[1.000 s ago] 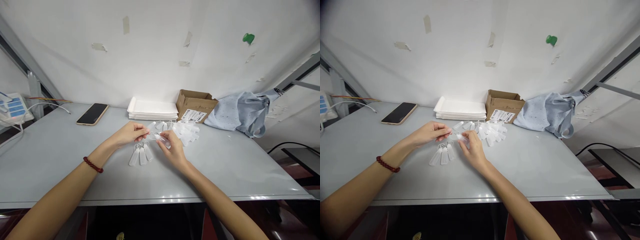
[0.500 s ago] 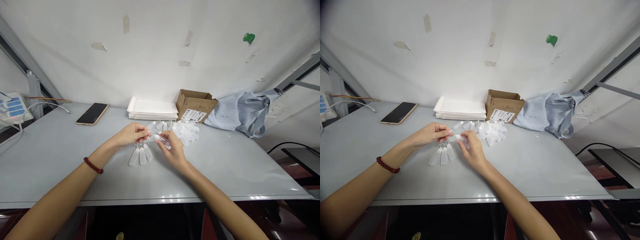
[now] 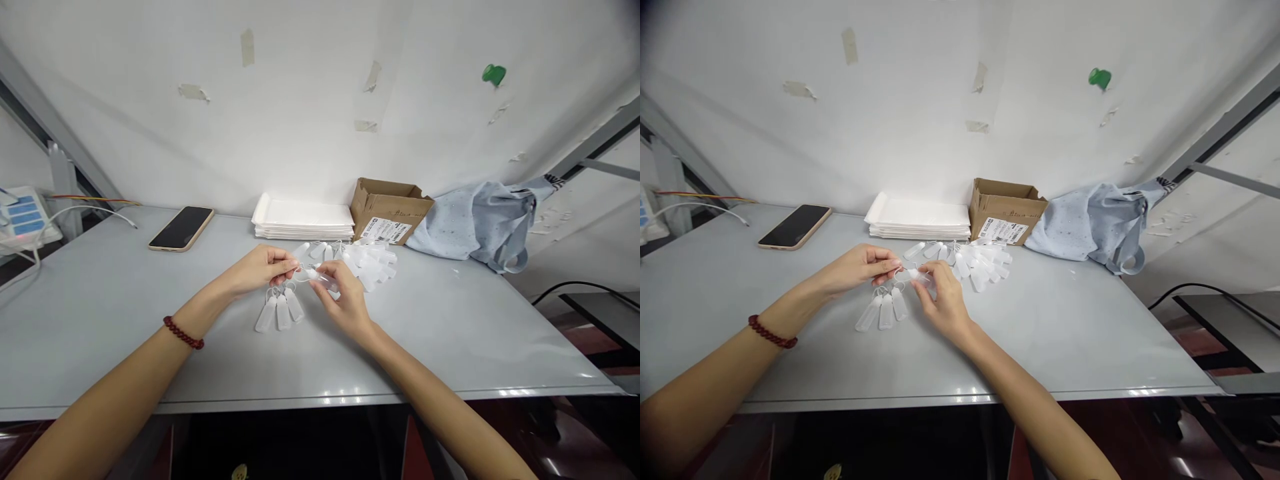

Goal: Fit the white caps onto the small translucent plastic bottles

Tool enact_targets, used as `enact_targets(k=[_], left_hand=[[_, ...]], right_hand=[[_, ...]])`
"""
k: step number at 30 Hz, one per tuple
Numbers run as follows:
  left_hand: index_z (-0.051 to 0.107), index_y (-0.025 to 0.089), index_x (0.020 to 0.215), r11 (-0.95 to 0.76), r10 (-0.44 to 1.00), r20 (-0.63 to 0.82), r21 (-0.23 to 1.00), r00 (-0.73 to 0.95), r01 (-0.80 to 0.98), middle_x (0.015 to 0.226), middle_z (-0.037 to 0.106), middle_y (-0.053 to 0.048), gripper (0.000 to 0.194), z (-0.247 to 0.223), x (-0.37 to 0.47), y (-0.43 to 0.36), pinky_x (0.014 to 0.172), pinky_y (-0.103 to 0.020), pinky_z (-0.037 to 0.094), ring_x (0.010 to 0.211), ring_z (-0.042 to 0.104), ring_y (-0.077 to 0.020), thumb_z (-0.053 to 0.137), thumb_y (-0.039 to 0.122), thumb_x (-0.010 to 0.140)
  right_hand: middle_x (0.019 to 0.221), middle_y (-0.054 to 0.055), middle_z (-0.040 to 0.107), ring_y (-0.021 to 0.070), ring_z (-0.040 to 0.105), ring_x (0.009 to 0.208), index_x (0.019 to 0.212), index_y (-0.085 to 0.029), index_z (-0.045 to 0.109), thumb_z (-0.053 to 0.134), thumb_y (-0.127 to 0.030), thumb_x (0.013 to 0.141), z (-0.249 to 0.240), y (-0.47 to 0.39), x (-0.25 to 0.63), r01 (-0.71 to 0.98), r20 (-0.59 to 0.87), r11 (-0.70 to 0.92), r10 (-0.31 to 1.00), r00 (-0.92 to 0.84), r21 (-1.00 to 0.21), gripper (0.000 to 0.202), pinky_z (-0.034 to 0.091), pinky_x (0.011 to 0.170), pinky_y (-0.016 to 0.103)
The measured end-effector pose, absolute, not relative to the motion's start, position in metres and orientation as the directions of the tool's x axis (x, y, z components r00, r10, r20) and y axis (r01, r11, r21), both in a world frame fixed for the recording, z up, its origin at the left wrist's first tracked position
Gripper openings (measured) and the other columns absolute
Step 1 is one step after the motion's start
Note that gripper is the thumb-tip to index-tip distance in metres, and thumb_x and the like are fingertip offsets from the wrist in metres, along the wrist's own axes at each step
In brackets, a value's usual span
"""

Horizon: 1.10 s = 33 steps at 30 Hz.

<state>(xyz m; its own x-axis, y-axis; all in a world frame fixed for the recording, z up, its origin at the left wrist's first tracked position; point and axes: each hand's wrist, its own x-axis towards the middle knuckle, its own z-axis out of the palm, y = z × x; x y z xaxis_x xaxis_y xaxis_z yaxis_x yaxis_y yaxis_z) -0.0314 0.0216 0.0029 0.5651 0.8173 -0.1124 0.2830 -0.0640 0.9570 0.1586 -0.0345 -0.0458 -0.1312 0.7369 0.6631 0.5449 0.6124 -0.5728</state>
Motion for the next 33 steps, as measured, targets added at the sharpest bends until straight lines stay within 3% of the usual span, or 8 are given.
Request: enact_targets(k=[33], left_hand=[[0.06, 0.015, 0.068, -0.132, 0.849, -0.092, 0.917, 0.521, 0.377, 0.059, 0.054, 0.001, 0.024, -0.0004, -0.0239, 0.0174, 0.051, -0.023, 0.035, 0.052, 0.045, -0.0096, 0.058, 0.036, 0.079]], right_hand=[[0.091, 0.006, 0.059, 0.018, 0.057, 0.08, 0.096, -0.021, 0.051, 0.052, -0.018, 0.085, -0.0476, -0.0333, 0.1622, 0.574, 0.629, 0.607, 0.753, -0.195, -0.549, 0.012, 0.049, 0.067, 0.031]])
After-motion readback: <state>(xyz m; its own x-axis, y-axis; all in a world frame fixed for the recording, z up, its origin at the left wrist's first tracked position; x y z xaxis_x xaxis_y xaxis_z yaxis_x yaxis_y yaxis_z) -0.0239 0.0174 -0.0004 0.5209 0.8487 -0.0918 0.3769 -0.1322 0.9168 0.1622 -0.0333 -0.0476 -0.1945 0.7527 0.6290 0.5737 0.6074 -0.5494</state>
